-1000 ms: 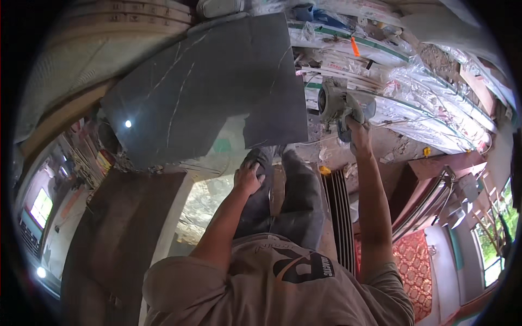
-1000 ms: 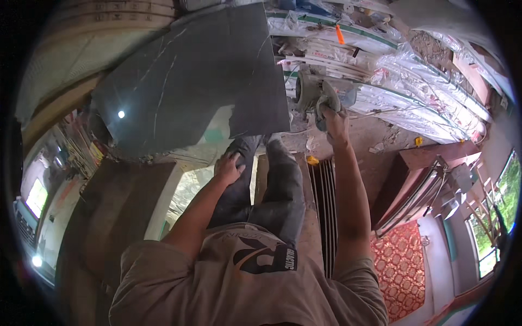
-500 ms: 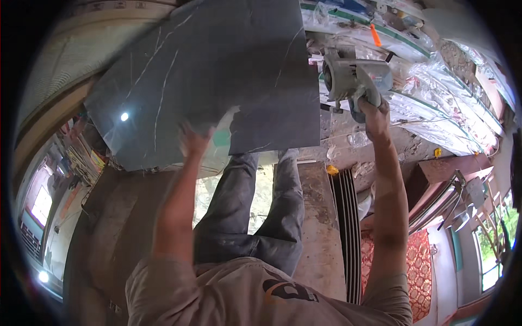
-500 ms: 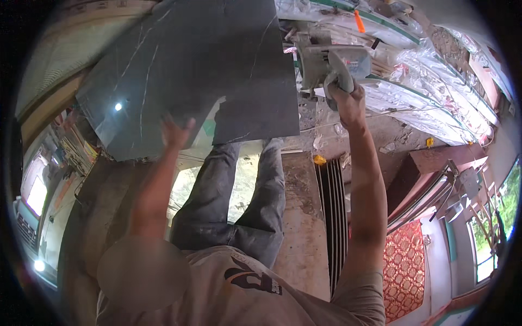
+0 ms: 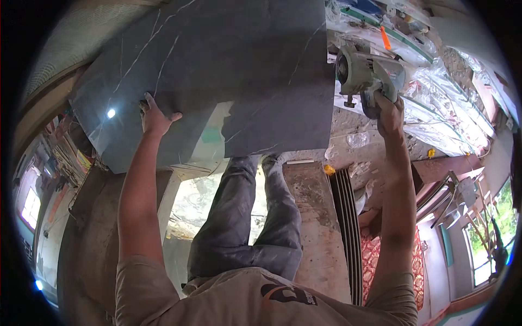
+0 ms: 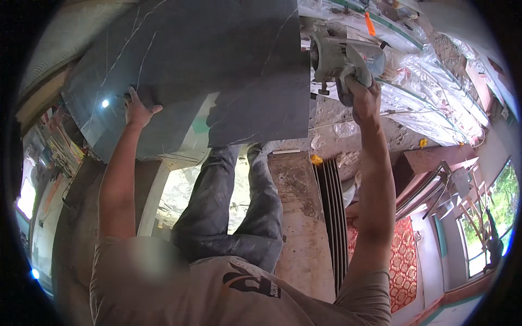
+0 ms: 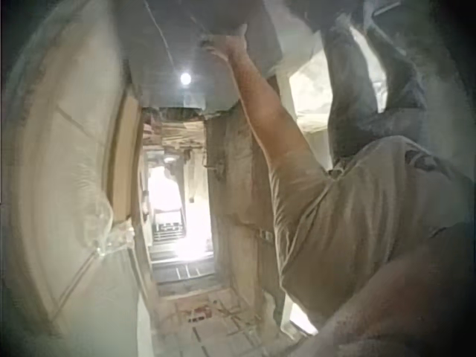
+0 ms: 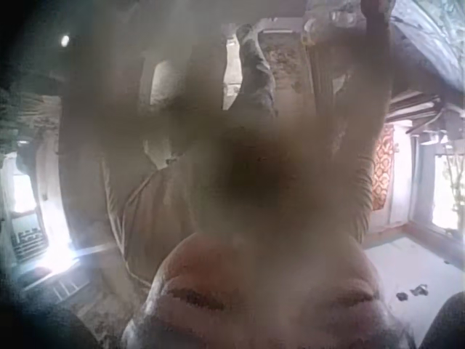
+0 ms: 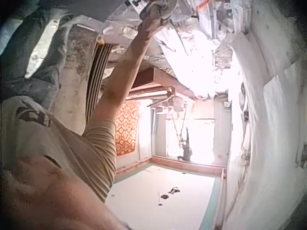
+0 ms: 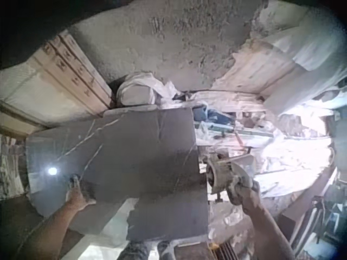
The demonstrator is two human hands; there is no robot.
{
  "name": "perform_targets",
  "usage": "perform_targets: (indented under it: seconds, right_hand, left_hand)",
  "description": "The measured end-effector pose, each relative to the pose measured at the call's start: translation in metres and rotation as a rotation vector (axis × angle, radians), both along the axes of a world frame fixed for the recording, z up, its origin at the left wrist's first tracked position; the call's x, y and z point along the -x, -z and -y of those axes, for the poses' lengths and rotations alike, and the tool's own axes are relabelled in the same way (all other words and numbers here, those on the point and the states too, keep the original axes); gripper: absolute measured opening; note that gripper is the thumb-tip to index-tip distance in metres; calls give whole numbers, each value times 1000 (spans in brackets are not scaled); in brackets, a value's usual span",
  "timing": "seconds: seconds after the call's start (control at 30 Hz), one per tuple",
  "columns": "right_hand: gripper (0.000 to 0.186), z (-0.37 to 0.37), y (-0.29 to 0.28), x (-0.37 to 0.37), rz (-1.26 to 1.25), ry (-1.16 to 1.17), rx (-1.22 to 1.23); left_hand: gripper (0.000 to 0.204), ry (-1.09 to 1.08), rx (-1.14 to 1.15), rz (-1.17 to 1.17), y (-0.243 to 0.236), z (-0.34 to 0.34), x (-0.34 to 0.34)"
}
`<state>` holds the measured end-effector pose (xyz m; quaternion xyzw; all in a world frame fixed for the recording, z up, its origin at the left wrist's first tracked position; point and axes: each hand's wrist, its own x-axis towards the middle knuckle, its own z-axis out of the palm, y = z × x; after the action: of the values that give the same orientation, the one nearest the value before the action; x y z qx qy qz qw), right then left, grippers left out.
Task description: Measuring a large ceramic tile and cutting it with a power tool.
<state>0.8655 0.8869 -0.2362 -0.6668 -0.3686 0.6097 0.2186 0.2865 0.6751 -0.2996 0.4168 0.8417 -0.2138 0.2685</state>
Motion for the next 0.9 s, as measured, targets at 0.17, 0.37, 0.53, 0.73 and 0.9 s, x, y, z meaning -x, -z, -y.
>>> perform_targets:
  seconds: [0.17,0.37,0.53,0.73,0.9]
  right_hand:
    - [29,-4,-7,10,147,-157,-63]
    - [33,-3,7,14,-30,72,6]
    - [33,-5,9,17,-47,76,-22]
    - [32,-8,10,7,-13,-4,-21]
    - [32,-2,6,4,13,31,17]
  left_hand:
    - [139,-9,50,-8,-6,0,-6]
    - [139,49,22,-54,6,7,5]
    - [138,42,34,-31,1,6,9]
    - [141,27,32,25,-4,5,14]
    - [141,72,15,-1,-2,8,17]
